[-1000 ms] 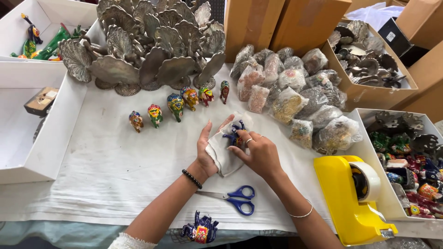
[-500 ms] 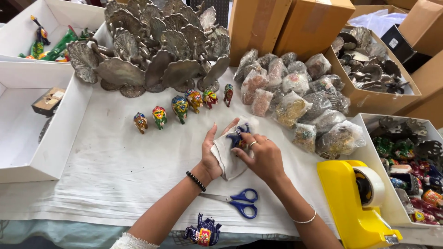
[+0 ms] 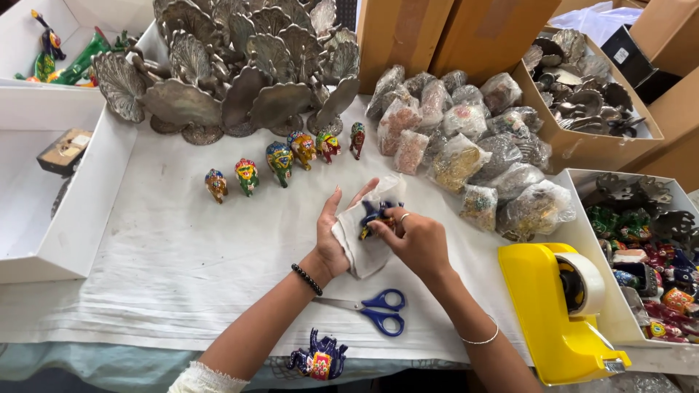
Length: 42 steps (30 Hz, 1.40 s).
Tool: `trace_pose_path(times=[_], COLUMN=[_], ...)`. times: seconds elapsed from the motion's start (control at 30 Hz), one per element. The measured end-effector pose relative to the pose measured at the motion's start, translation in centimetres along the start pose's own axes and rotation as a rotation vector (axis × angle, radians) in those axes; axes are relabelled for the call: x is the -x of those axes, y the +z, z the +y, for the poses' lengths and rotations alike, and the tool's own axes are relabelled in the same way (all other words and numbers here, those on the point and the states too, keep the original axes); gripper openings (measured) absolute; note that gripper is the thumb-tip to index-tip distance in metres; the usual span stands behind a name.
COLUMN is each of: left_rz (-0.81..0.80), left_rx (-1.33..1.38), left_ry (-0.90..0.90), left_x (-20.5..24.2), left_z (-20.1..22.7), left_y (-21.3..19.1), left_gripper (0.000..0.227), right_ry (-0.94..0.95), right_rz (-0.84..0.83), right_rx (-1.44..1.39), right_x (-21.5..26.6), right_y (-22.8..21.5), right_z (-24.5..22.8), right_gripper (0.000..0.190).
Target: The person wipes small, colorful elephant figurines with a white cloth on a table covered with a white sheet. They handle the figurines one by one, cleaning them thoroughly before placing them back in a row. The workspace includes boxes of other items, scissors, and a tape dispenser.
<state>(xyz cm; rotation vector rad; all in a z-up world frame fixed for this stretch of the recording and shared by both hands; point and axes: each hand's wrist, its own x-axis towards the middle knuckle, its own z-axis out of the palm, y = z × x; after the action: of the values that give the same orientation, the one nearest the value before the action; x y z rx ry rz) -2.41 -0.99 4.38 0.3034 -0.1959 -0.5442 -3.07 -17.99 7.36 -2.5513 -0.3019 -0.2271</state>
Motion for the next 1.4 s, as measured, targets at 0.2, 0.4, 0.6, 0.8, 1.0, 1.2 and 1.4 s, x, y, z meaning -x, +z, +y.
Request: trace_pose_path(times=[0.2,0.4,0.6,0.8,1.0,1.2,1.4], left_rz=[0.042,-0.005,-0.035,0.050,-0.231,0.069,-0.157], left_rx=[-0.012,0.046,0.009,-0.020,0.025,-0.064,0.056], left_ry=[0.021,0.045,0.028,0.053,0.069,0.022,0.033], left_x=[0.1,-0.1,-0.3,-0.2,-0.3,-0.2,-0.6], left_z=[0.6,0.6,0.3,0.4,0.6,0.6,0.2], left_y=[-0.5,-1.8,-1.3,-1.2,-4.9,-0.2,-3.8], left_gripper=[0.076,0.074,0.075,0.078,0.073,0.078,0.074], right_ry=[-0.461,-0.611,-0.172,-0.207,-0.598,-0.119,-0.092], right_rz=[-0.228,-0.194,0.133,-0.024,0.122,0.083,0.083], right_rx=[-0.331,-0.324,0.063,-0.151,-0.126,0.051,-0.054], right_x=[1.0,0.4,-0.3,-0.1,0.5,-0.3,-0.3], right_y=[0.9,0.5,0.5,1.5,1.7,1.5,1.5], right_z=[0.6,0.5,1.0,1.7,0.7,1.7,1.6], right_gripper=[0.040,0.043,0.042,0.036,0.036,0.041,0.038])
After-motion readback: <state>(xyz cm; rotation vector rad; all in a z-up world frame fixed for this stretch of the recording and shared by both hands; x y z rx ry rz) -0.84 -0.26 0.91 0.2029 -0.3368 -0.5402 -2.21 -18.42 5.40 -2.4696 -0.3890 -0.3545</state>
